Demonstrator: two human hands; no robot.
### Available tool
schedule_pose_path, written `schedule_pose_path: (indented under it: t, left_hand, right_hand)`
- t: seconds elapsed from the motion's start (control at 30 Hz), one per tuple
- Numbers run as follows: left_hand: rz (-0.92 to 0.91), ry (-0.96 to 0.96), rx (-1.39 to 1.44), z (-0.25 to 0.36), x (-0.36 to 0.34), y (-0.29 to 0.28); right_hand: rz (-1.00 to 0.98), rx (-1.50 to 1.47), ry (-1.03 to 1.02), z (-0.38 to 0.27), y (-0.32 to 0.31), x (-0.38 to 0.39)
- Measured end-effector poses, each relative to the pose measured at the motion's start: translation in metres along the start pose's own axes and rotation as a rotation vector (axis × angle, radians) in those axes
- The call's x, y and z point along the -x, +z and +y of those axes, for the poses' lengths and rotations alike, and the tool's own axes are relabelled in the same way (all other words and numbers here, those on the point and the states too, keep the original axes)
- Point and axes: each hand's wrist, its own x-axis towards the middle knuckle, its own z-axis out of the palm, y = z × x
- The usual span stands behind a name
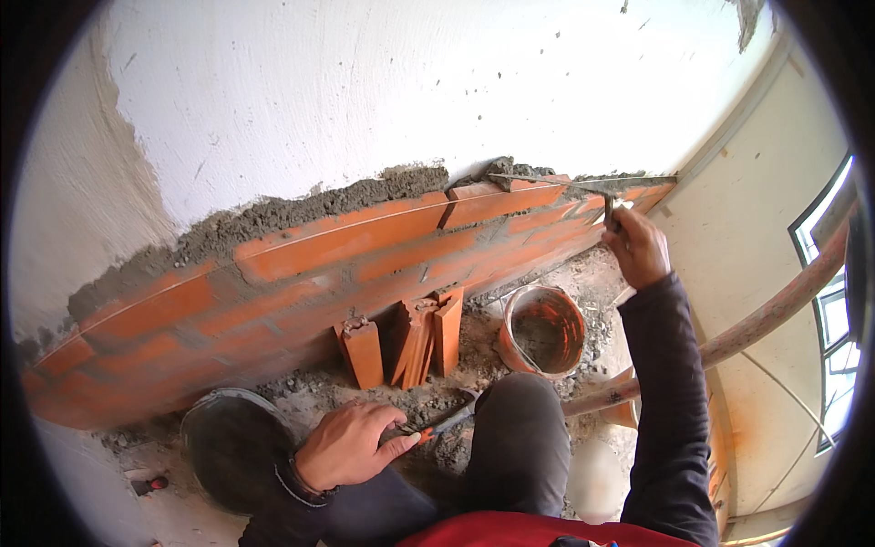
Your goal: The person applies mortar to a brick using a trowel and places it onto a wall, then taps it into position with a hammer.
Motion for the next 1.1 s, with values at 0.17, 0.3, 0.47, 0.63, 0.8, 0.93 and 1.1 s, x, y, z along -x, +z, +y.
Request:
schedule_pose_path:
  t: [0.17,0.3,0.47,0.63,0.8,0.93,1.1]
  left_hand:
    - [0.032,-0.005,-0.005,0.002,-0.001,0.001]
    - [0.027,0.003,0.010,-0.004,-0.005,0.005]
    - [0.009,0.004,0.025,-0.005,-0.011,0.007]
    - [0.017,-0.011,0.041,-0.002,-0.010,0.002]
    - [-0.003,-0.041,0.039,-0.002,-0.010,0.000]
    - [-0.012,-0.044,0.043,-0.002,-0.012,0.001]
    - [-0.015,-0.043,0.042,-0.002,-0.012,0.001]
  right_hand:
    - [-0.070,-0.017,-0.158,0.014,0.003,-0.035]
    - [-0.105,0.077,-0.199,0.022,0.006,-0.048]
    - [-0.103,0.096,-0.225,0.017,0.011,-0.072]
    - [-0.095,0.058,-0.281,-0.018,0.015,-0.088]
    - [-0.154,-0.039,-0.206,-0.015,0.018,-0.075]
    - [-0.100,-0.033,-0.215,-0.013,0.021,-0.067]
    - [-0.070,-0.111,-0.200,-0.016,0.027,-0.067]
